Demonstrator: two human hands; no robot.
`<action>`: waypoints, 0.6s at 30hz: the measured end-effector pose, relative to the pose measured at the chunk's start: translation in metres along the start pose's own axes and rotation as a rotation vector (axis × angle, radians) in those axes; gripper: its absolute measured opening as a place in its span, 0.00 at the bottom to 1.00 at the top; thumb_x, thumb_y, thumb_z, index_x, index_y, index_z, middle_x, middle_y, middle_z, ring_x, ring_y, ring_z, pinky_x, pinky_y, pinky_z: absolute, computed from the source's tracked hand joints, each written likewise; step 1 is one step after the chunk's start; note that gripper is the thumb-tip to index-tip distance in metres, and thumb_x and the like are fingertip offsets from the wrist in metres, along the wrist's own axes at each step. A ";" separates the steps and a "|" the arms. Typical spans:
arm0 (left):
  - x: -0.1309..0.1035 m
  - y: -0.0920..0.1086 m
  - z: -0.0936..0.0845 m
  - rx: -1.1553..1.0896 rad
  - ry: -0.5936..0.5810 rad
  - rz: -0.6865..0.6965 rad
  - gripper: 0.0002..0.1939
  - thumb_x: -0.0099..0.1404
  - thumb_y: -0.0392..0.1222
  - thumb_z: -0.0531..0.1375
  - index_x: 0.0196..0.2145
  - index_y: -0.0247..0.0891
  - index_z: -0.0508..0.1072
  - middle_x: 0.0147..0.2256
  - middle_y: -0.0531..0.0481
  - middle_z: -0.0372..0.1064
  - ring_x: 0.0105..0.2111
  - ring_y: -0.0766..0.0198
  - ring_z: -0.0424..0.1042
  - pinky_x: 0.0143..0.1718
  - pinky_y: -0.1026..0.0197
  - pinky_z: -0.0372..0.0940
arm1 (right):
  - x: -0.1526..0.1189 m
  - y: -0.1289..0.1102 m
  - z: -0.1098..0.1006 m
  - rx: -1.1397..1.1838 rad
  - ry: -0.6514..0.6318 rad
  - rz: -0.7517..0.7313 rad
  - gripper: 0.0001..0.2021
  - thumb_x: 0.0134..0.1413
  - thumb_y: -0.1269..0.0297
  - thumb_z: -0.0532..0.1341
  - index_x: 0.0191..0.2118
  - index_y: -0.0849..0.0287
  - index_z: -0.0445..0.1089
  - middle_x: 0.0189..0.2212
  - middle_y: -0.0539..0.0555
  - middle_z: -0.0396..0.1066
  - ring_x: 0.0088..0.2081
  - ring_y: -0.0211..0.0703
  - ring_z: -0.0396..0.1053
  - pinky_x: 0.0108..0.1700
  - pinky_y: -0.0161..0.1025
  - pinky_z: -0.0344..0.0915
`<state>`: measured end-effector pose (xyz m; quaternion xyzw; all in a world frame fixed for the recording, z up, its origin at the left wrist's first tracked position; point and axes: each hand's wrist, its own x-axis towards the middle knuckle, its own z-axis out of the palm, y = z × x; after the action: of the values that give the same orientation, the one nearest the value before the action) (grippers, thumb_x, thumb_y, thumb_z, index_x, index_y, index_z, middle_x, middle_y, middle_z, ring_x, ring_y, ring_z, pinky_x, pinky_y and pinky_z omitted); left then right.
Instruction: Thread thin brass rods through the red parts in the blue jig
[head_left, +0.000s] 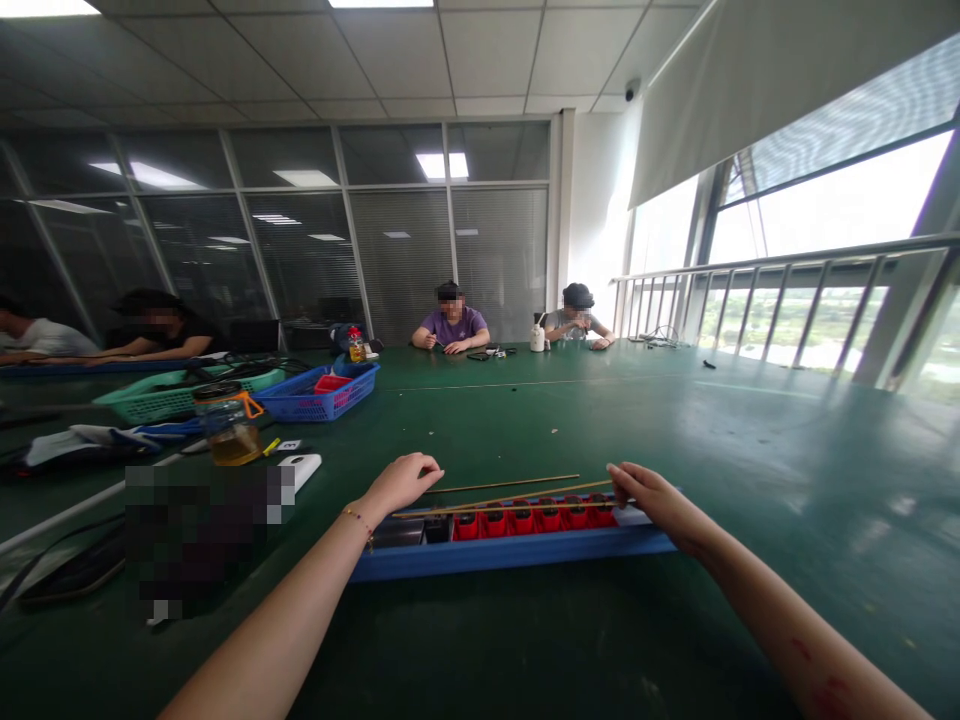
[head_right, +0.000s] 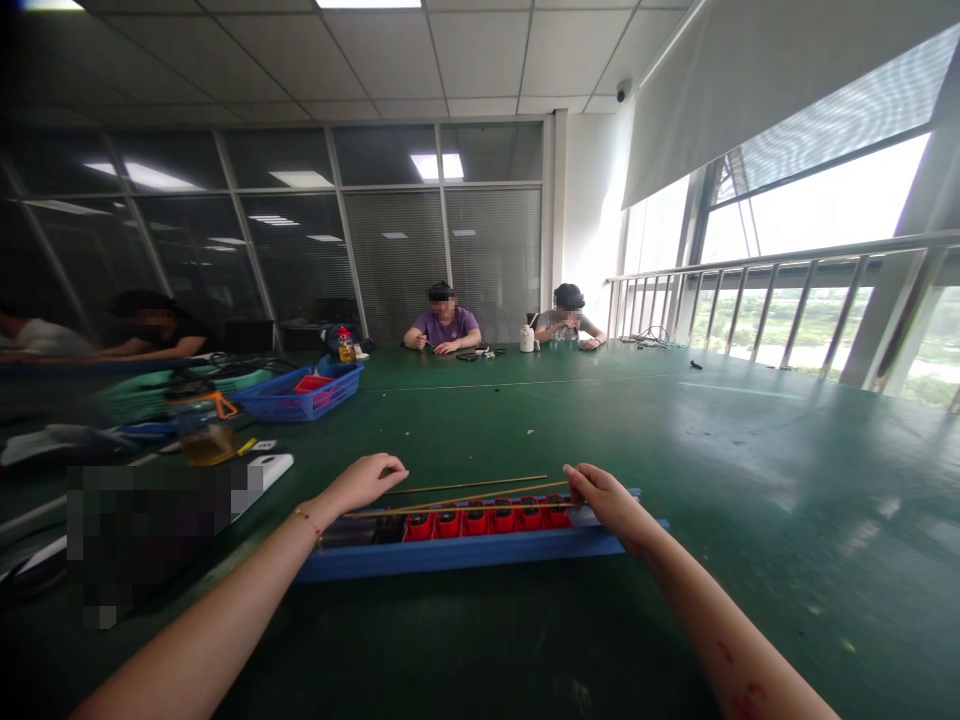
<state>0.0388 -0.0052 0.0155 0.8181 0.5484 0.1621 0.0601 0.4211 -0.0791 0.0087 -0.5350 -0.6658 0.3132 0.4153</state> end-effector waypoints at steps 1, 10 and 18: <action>-0.001 0.007 -0.005 -0.040 0.009 0.011 0.21 0.61 0.54 0.46 0.33 0.40 0.73 0.34 0.49 0.70 0.31 0.63 0.68 0.31 0.64 0.58 | 0.000 0.000 0.000 0.017 0.005 0.002 0.19 0.53 0.48 0.48 0.23 0.58 0.61 0.20 0.46 0.60 0.25 0.36 0.58 0.30 0.33 0.55; -0.024 0.074 -0.051 -0.117 -0.095 0.240 0.19 0.59 0.55 0.49 0.32 0.40 0.73 0.33 0.51 0.70 0.30 0.65 0.67 0.29 0.67 0.57 | 0.004 0.005 -0.001 0.125 0.070 0.049 0.19 0.52 0.48 0.50 0.22 0.58 0.60 0.19 0.46 0.59 0.24 0.35 0.56 0.29 0.33 0.54; -0.032 0.086 -0.057 -0.025 0.003 0.292 0.15 0.60 0.52 0.51 0.32 0.41 0.72 0.33 0.52 0.68 0.30 0.66 0.66 0.29 0.66 0.55 | 0.002 -0.001 -0.001 0.170 0.077 0.076 0.19 0.52 0.48 0.50 0.23 0.58 0.59 0.20 0.46 0.60 0.25 0.35 0.56 0.28 0.33 0.53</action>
<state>0.0844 -0.0723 0.0864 0.8881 0.4218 0.1772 0.0452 0.4216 -0.0772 0.0107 -0.5343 -0.5995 0.3636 0.4721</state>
